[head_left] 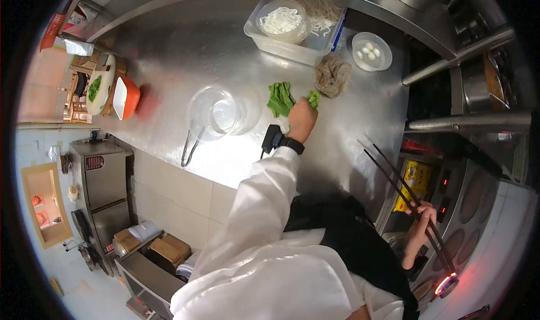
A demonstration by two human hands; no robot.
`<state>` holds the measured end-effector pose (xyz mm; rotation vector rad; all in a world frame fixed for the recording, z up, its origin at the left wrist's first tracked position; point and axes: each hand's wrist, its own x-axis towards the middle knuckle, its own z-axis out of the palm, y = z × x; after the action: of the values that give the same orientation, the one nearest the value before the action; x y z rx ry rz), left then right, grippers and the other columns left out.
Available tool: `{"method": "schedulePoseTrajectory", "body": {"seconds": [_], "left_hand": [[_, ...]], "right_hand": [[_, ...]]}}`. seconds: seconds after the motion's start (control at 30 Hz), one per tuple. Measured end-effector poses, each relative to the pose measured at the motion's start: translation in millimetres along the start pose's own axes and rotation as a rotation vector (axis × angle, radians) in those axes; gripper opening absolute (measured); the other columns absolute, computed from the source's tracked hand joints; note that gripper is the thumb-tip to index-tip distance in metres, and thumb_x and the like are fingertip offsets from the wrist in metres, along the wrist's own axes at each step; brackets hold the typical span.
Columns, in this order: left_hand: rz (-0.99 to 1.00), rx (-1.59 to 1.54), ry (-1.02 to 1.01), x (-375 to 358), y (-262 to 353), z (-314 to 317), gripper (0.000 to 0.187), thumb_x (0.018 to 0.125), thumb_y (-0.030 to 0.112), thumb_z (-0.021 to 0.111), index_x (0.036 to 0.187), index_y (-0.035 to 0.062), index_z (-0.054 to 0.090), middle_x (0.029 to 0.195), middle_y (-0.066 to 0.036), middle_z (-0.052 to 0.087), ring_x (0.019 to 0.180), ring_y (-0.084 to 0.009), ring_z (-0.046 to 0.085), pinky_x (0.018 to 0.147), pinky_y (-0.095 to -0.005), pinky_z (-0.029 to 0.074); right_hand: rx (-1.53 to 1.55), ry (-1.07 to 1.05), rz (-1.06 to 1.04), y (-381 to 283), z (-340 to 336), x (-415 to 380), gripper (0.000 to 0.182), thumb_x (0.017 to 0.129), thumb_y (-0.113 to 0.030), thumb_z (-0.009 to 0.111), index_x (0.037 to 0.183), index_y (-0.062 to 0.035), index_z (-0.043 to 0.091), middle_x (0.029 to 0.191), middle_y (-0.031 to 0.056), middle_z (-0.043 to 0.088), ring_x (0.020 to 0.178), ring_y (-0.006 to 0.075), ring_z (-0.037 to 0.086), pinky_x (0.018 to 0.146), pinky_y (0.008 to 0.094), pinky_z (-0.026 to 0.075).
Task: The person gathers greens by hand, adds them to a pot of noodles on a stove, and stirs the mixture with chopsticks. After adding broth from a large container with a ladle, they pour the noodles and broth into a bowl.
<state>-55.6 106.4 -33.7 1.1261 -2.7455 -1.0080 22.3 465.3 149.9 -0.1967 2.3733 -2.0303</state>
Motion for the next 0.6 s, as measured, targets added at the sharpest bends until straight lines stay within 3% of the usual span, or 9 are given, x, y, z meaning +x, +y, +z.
{"method": "schedulePoseTrajectory", "body": {"seconds": [0.07,0.13,0.17,0.2,0.3,0.33,0.37,0.43,0.6], "left_hand": [[0.001,-0.049,-0.032,-6.1,-3.7,-11.2,0.036,0.065,0.021,0.066,0.092,0.0031,0.050,0.076,-0.022,0.059,0.074,-0.0382,0.058,0.065,-0.0436,0.046],[0.004,-0.338,0.193,-14.4,-4.2,-36.9,0.036,0.065,0.021,0.067,0.091,0.0017,0.050,0.078,-0.023,0.059,0.076,-0.0386,0.057,0.065,-0.0443,0.045],[0.082,-0.378,0.350,-14.0,-11.5,-43.7,0.034,0.069,0.022,0.067,0.090,0.0020,0.050,0.074,-0.016,0.059,0.068,-0.0321,0.058,0.061,-0.0398,0.046],[0.079,-0.373,0.349,-13.3,-18.3,-52.7,0.034,0.069,0.022,0.067,0.090,0.0020,0.050,0.074,-0.016,0.059,0.068,-0.0321,0.058,0.061,-0.0398,0.046],[-0.171,-1.279,-0.336,-23.9,-11.1,-100.4,0.027,0.080,0.021,0.057,0.100,0.0048,0.047,0.070,-0.002,0.051,0.064,-0.0164,0.051,0.057,-0.0260,0.045],[-0.165,-1.280,-0.339,-33.7,-4.2,-106.6,0.027,0.080,0.021,0.057,0.100,0.0048,0.047,0.070,-0.002,0.051,0.064,-0.0164,0.051,0.057,-0.0260,0.045],[-0.186,-1.612,-0.504,-44.0,1.8,-110.1,0.028,0.081,0.021,0.055,0.102,0.0045,0.047,0.074,-0.002,0.050,0.071,-0.0164,0.051,0.060,-0.0251,0.045],[-0.215,-2.021,-0.740,-65.3,13.0,-113.9,0.027,0.082,0.017,0.050,0.107,0.0055,0.047,0.085,-0.003,0.050,0.087,-0.0179,0.050,0.071,-0.0298,0.047],[-0.250,-2.261,-0.918,-107.7,41.9,-105.7,0.031,0.081,0.019,0.048,0.110,0.0075,0.046,0.089,-0.004,0.053,0.093,-0.0206,0.052,0.089,-0.0424,0.039]], "right_hand": [[0.019,0.063,0.042,-3.2,2.3,-2.4,0.022,0.092,-0.019,0.039,0.085,-0.0001,0.048,0.088,0.0103,0.049,0.074,0.0167,0.055,0.066,0.0279,0.047],[0.023,0.080,0.082,-2.1,2.6,-3.1,0.021,0.092,-0.018,0.039,0.084,-0.0005,0.048,0.088,0.0101,0.049,0.074,0.0163,0.055,0.065,0.0277,0.046],[0.024,0.080,0.087,-2.4,3.0,-3.9,0.021,0.092,-0.018,0.039,0.084,-0.0005,0.048,0.088,0.0101,0.049,0.074,0.0163,0.055,0.065,0.0277,0.046],[0.008,0.066,0.102,-3.4,4.1,-3.6,0.021,0.092,-0.018,0.039,0.083,-0.0006,0.048,0.087,0.0099,0.049,0.074,0.0163,0.055,0.065,0.0272,0.045],[0.011,0.061,0.083,0.1,10.8,1.5,0.022,0.091,-0.019,0.041,0.082,0.0000,0.048,0.084,0.0099,0.050,0.070,0.0166,0.054,0.064,0.0268,0.045],[0.025,0.074,0.052,1.1,13.6,4.6,0.023,0.090,-0.019,0.042,0.080,0.0007,0.048,0.082,0.0101,0.050,0.066,0.0169,0.054,0.062,0.0269,0.045],[0.026,0.078,0.047,-2.2,17.0,12.0,0.023,0.090,-0.019,0.042,0.080,0.0007,0.048,0.082,0.0101,0.050,0.066,0.0169,0.054,0.062,0.0269,0.045],[-0.383,-0.105,-0.410,-18.1,23.0,34.3,0.023,0.090,-0.017,0.041,0.078,0.0007,0.049,0.081,0.0082,0.049,0.059,0.0136,0.049,0.058,0.0221,0.040],[-0.142,-0.245,0.007,-52.4,70.8,52.9,0.016,0.088,-0.011,0.044,0.078,0.0001,0.051,0.067,0.0010,0.048,0.057,0.0086,0.044,0.054,0.0203,0.035]]}}
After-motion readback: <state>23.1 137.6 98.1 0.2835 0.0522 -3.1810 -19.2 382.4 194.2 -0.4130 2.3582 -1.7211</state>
